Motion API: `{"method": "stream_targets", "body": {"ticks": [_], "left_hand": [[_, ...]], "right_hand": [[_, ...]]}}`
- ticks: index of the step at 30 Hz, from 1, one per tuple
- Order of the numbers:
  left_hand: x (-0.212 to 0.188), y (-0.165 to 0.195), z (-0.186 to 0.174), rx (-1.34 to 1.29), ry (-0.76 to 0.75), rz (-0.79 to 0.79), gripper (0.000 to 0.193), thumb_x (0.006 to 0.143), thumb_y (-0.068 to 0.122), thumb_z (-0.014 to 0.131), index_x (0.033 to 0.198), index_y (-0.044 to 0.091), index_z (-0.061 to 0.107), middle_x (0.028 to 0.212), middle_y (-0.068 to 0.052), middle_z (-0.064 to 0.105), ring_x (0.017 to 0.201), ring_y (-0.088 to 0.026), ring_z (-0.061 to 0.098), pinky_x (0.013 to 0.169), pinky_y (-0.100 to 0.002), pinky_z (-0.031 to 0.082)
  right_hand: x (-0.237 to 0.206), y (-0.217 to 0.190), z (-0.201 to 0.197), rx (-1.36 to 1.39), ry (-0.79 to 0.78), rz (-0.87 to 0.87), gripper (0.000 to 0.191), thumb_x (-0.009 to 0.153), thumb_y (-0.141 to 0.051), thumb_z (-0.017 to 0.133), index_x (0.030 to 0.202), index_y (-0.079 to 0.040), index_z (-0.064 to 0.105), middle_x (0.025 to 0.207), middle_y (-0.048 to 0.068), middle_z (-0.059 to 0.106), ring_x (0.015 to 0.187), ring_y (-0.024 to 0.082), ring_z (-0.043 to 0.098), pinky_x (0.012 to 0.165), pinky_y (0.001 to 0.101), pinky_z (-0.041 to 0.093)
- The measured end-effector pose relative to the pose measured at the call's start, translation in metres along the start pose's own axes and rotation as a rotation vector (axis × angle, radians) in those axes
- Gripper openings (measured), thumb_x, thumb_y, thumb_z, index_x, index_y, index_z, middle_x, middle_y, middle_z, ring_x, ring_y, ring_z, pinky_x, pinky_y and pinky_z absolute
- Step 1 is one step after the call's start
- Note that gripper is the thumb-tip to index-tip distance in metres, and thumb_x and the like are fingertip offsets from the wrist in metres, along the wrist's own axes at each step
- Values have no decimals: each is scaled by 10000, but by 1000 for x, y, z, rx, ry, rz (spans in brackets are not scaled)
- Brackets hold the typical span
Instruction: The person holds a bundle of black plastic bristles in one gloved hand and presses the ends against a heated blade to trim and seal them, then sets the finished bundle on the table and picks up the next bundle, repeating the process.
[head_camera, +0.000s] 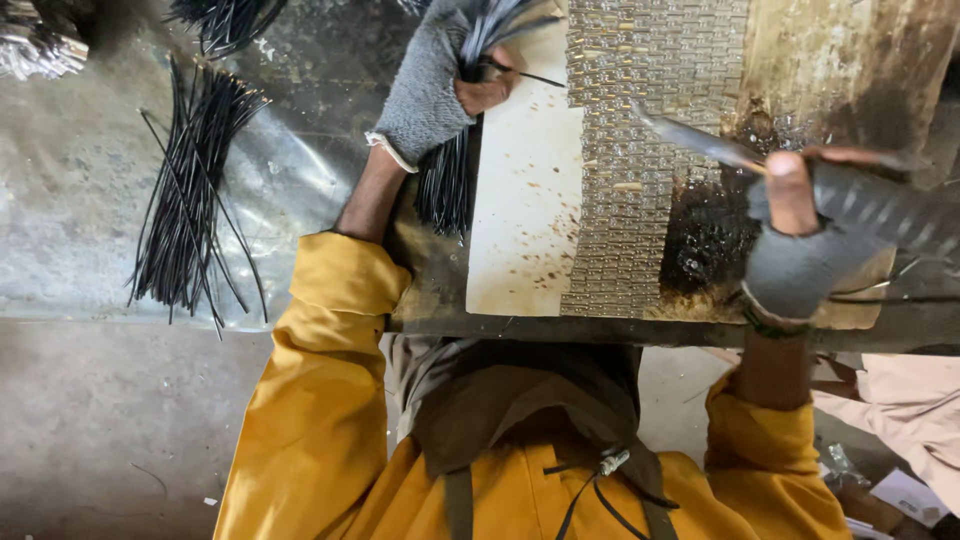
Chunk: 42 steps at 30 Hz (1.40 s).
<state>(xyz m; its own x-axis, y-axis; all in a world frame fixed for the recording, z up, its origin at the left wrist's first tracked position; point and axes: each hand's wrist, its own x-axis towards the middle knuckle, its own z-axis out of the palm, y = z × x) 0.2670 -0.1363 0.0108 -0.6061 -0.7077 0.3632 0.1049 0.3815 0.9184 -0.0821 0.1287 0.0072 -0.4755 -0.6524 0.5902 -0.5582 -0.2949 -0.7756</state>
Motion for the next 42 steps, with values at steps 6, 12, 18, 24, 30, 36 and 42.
{"method": "stream_targets", "body": {"ticks": [6, 12, 18, 24, 30, 36, 42], "left_hand": [[-5, -18, 2, -33, -68, -30, 182, 961, 43, 848, 1011, 13, 675, 937, 0, 679, 853, -80, 656, 742, -245, 555], [-1, -27, 8, 50, -92, -80, 186, 932, -6, 690, 1084, 28, 588, 988, 17, 605, 876, -87, 564, 745, -259, 522], [-2, -1, 9, 132, -43, -33, 231, 907, 53, 854, 866, 10, 631, 830, -19, 596, 763, -114, 527, 683, -299, 473], [3, 15, 9, 129, -53, -72, 222, 912, 116, 848, 846, 34, 653, 748, 1, 579, 694, -95, 501, 628, -293, 448], [3, 7, 6, 110, -54, -104, 225, 871, 192, 914, 837, 59, 735, 707, 22, 643, 663, -76, 571, 613, -279, 470], [2, -8, 8, 177, 0, 106, 296, 870, 172, 891, 922, -1, 657, 834, -55, 636, 760, -128, 576, 684, -294, 500], [5, -7, 9, 266, -73, 42, 233, 889, 168, 844, 802, 31, 676, 679, -57, 602, 629, -141, 535, 609, -318, 446]], "right_hand": [[13, 16, 43, -118, -118, -59, 500, 1078, -177, 816, 1478, -19, 561, 1418, 142, 633, 1110, 147, 622, 896, 281, 567], [5, -14, 52, -62, -46, 67, 549, 1062, -114, 872, 1466, -35, 509, 1303, 65, 639, 1146, 150, 593, 1050, 302, 492], [13, -36, 65, 29, -38, 114, 481, 1053, -74, 880, 1403, -54, 550, 1172, 22, 624, 1041, 118, 583, 971, 268, 474], [12, -38, 66, -148, -110, 124, 444, 1066, -202, 845, 1407, -43, 608, 1375, 69, 554, 1181, 141, 536, 1062, 302, 476], [13, -29, 65, -117, -103, 178, 446, 1054, -244, 840, 1391, -38, 634, 1351, 96, 545, 1159, 161, 532, 1049, 326, 474], [13, -28, 61, -98, -78, 151, 511, 1034, -285, 850, 1406, -43, 598, 1435, 136, 543, 1240, 193, 564, 1056, 363, 521], [10, -30, 66, -175, -174, 63, 424, 1127, -230, 804, 1427, -10, 599, 1417, 105, 543, 1211, 170, 555, 1071, 341, 513]]}}
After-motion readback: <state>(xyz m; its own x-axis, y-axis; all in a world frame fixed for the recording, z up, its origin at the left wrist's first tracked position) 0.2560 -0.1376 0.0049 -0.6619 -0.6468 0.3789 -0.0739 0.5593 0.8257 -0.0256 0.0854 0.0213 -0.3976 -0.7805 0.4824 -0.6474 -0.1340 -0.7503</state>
